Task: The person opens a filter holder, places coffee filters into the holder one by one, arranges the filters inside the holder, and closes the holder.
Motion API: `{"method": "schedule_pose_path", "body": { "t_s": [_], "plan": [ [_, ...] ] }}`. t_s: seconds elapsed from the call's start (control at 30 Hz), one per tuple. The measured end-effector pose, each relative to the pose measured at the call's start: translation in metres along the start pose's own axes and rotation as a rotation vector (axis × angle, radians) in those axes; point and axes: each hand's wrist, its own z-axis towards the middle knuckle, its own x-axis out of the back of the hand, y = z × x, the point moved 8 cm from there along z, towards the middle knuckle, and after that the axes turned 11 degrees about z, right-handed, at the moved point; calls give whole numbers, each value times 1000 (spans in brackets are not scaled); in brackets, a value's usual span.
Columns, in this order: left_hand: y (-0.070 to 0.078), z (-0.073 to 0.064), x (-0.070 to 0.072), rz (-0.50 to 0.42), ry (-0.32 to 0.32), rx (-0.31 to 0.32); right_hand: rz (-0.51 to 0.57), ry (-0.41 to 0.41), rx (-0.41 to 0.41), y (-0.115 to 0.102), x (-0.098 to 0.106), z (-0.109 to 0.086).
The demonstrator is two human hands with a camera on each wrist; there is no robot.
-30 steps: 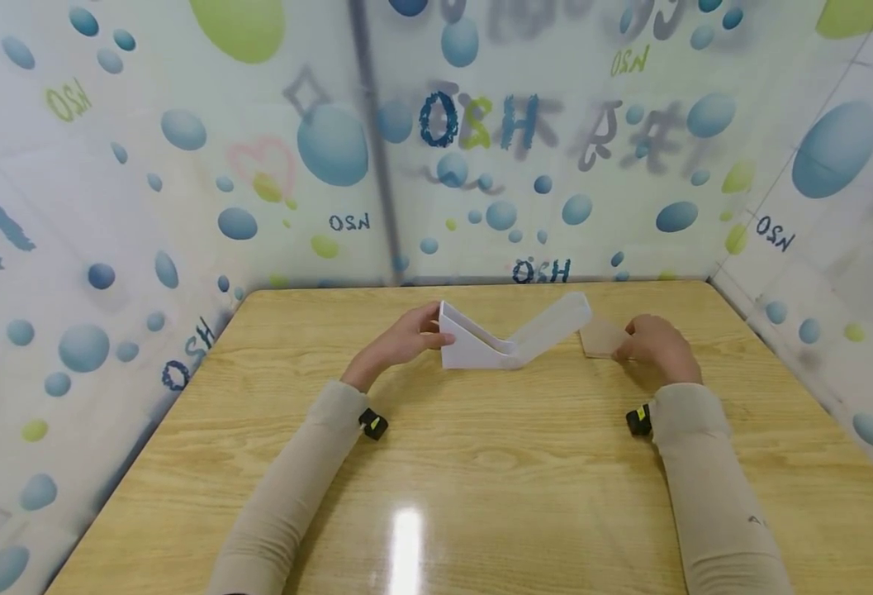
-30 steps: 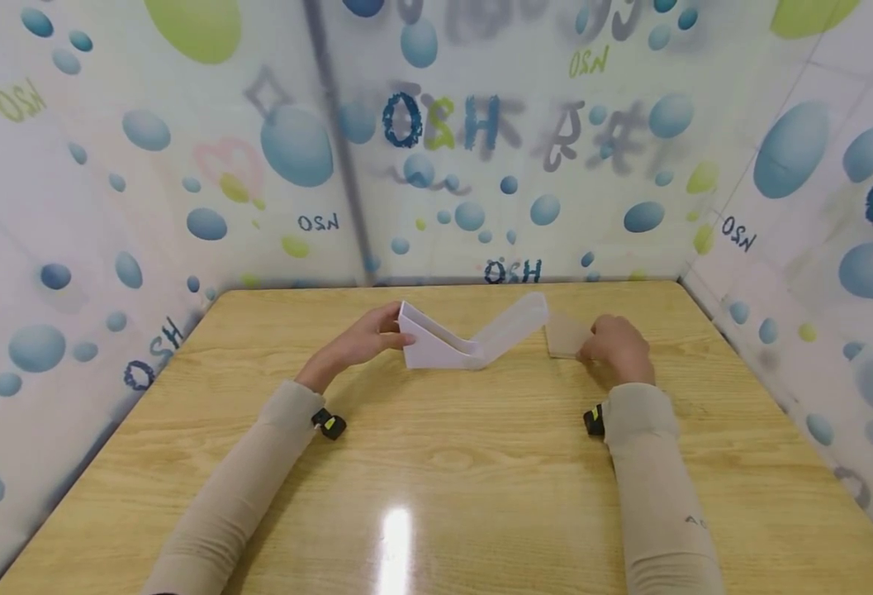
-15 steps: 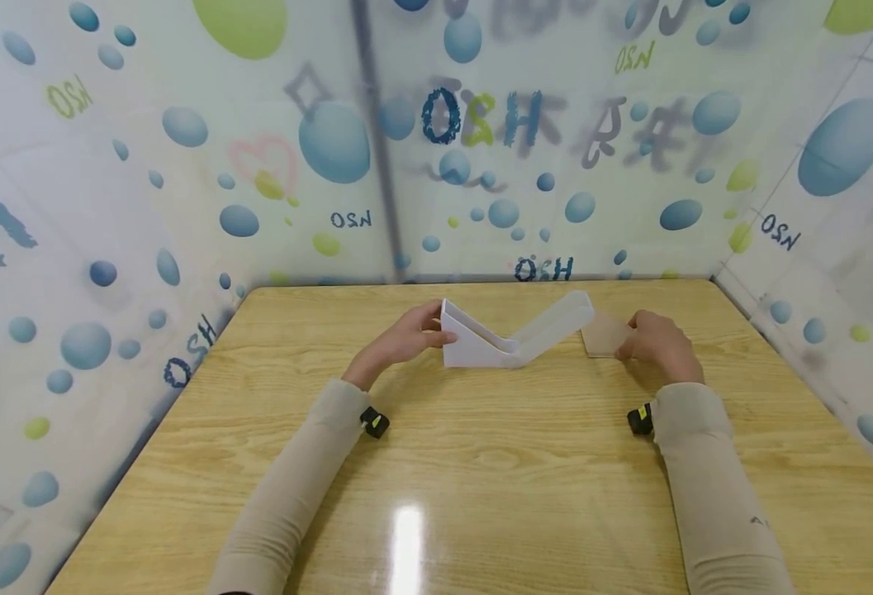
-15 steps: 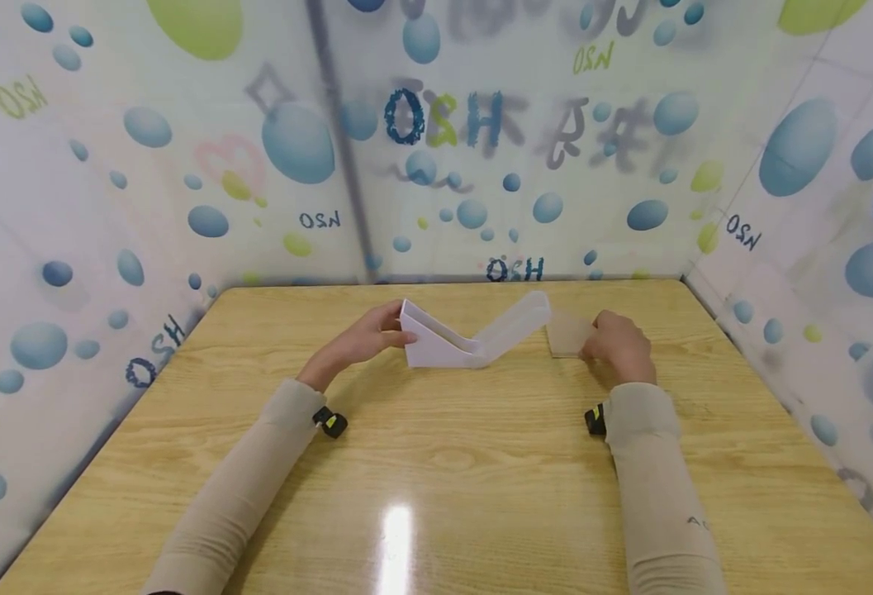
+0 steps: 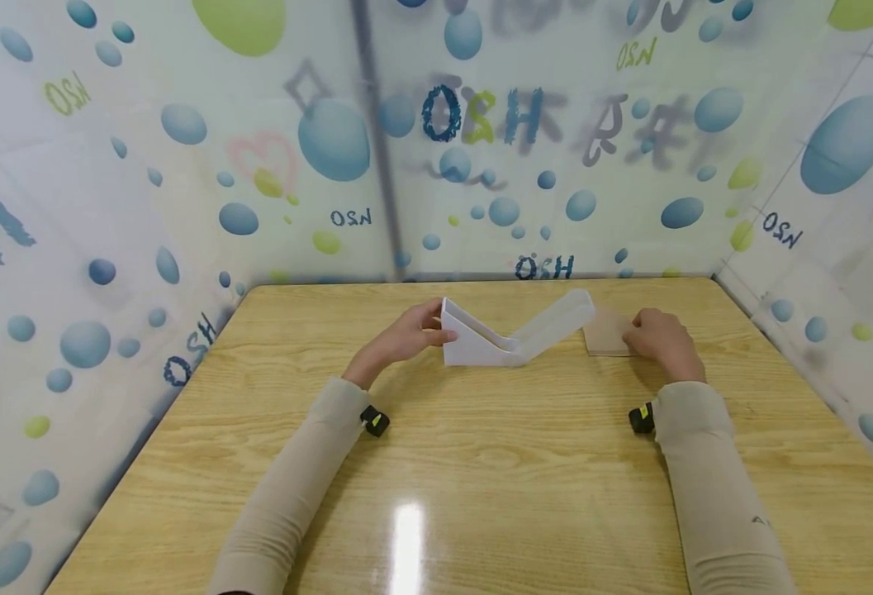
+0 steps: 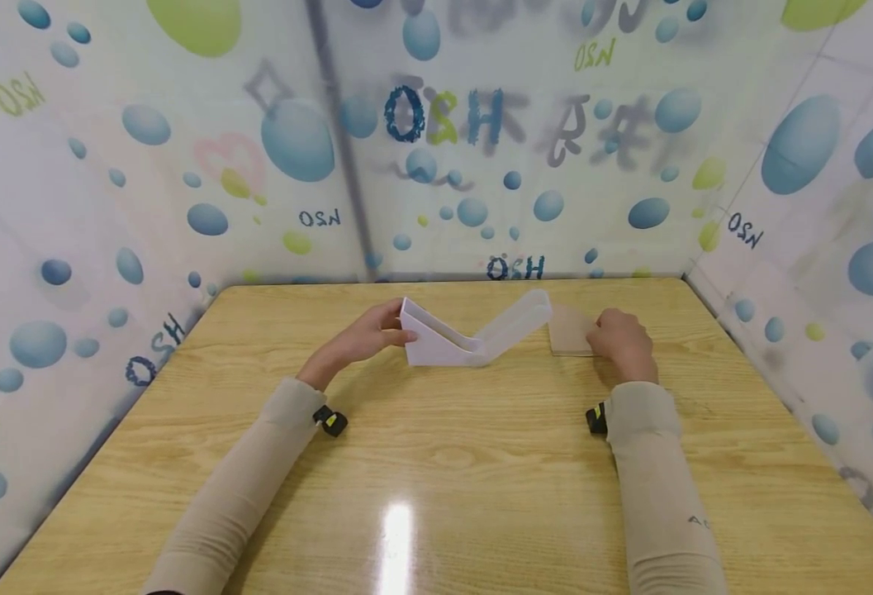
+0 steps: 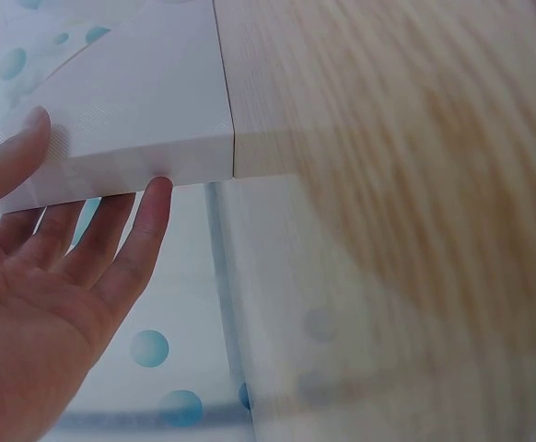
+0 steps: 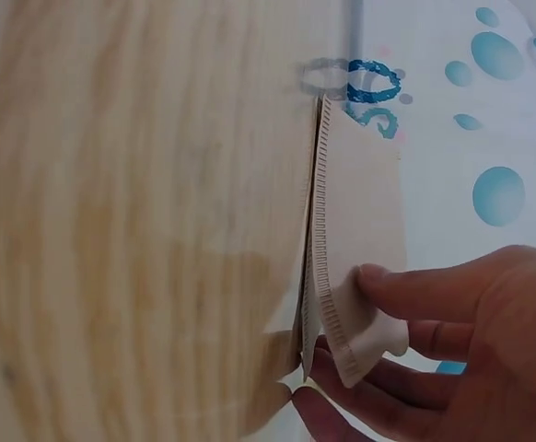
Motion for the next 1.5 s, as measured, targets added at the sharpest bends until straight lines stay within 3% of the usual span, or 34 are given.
{"method": "schedule_pose_path", "body": {
  "t_s": [0.33, 0.57, 0.9, 1.2, 1.5],
  "plan": [
    [1, -2, 0, 11, 1, -10, -4, 5, 10, -2, 1, -1],
    [3, -2, 1, 5, 4, -8, 26, 81, 65, 0, 8, 7],
    [2, -2, 1, 3, 5, -11, 161, 37, 41, 3, 12, 6],
    [2, -1, 0, -2, 3, -6, 241, 68, 60, -2, 16, 2],
    [3, -2, 0, -17, -4, -11, 430, 64, 44, -4, 16, 0]
  ]
}}
